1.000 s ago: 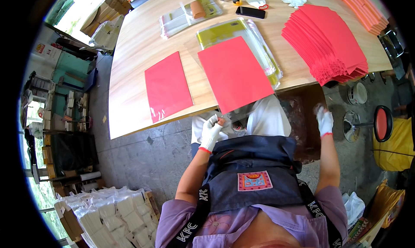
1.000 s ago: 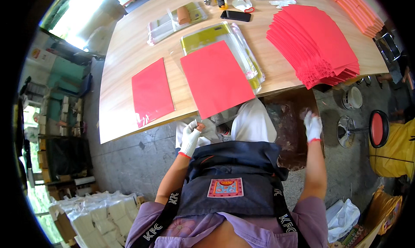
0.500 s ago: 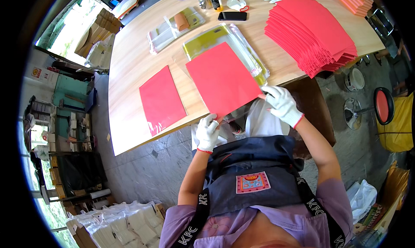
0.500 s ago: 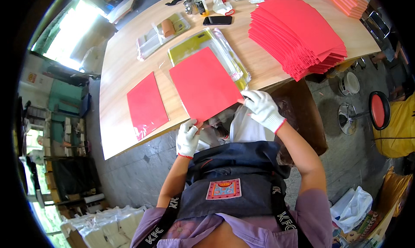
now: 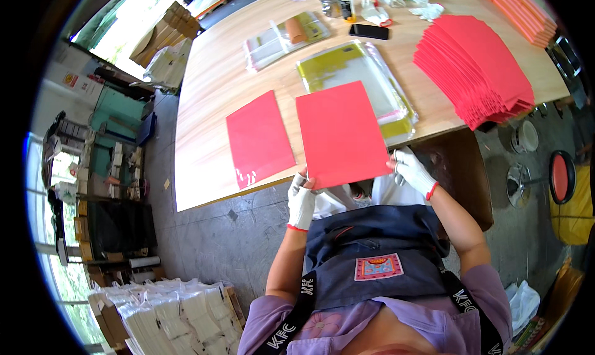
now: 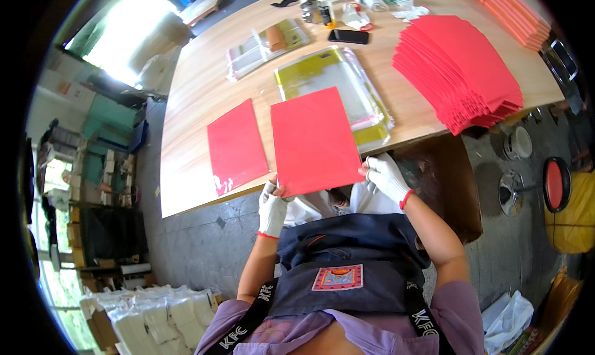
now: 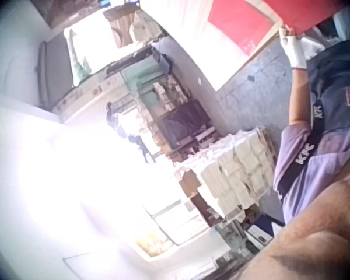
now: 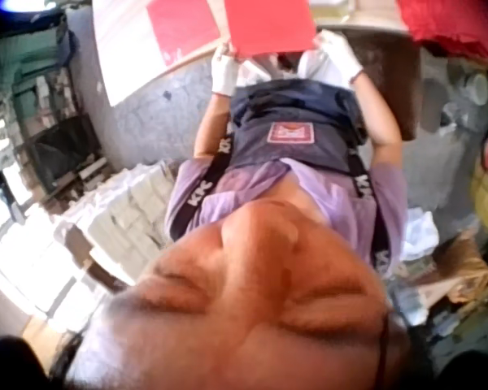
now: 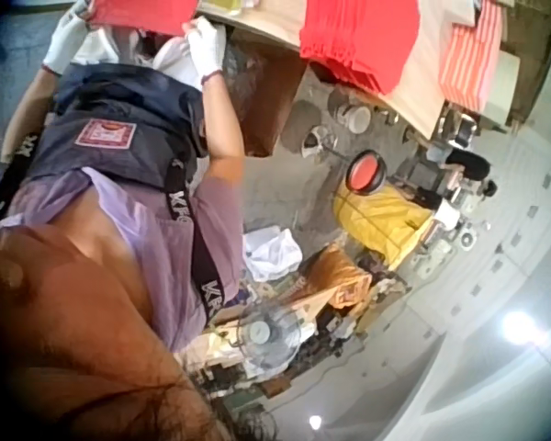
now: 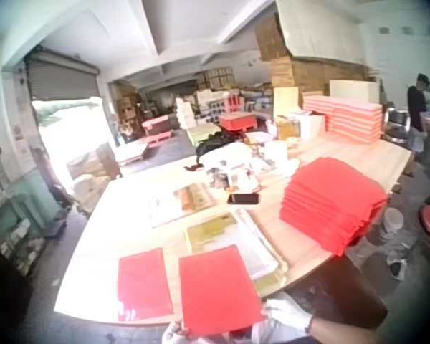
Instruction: The person wraps red paper around a rectangular block using a clear plastic sleeve as a guide. They repeatedly pick up a sheet of red paper, place it over the block, and smooth it down with gloved hands. The process is repeated for multiple sheets, creating a stack of wrapped items.
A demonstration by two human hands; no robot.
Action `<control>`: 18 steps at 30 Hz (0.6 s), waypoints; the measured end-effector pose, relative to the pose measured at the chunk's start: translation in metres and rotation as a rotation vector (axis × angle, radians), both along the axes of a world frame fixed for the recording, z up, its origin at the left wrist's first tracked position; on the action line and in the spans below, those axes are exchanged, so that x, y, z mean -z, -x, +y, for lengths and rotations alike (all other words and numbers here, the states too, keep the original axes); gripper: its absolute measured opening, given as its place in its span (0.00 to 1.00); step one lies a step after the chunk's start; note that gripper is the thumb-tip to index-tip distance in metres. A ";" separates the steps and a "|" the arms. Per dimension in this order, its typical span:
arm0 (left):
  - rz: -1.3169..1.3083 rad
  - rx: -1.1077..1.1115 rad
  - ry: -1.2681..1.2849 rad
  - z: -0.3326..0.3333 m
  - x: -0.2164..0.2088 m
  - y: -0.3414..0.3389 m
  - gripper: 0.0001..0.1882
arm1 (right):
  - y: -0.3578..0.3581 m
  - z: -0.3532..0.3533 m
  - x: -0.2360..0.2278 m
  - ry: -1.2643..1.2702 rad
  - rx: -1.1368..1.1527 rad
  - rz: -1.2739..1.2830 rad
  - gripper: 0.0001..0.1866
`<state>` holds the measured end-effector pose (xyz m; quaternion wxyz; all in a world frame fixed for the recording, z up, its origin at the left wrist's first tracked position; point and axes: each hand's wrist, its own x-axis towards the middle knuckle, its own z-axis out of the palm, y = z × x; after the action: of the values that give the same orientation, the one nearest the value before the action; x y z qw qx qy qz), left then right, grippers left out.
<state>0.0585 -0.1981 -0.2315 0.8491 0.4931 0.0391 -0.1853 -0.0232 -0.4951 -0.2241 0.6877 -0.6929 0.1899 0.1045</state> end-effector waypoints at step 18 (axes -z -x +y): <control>-0.522 -0.272 -1.649 0.171 -0.004 -0.100 0.18 | -0.163 0.206 -0.011 0.354 -0.166 -0.097 0.18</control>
<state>0.1585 -0.0269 -0.2277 0.2184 0.9677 0.0236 0.1236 0.1402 -0.2895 -0.2132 0.5524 -0.8206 0.1143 0.0920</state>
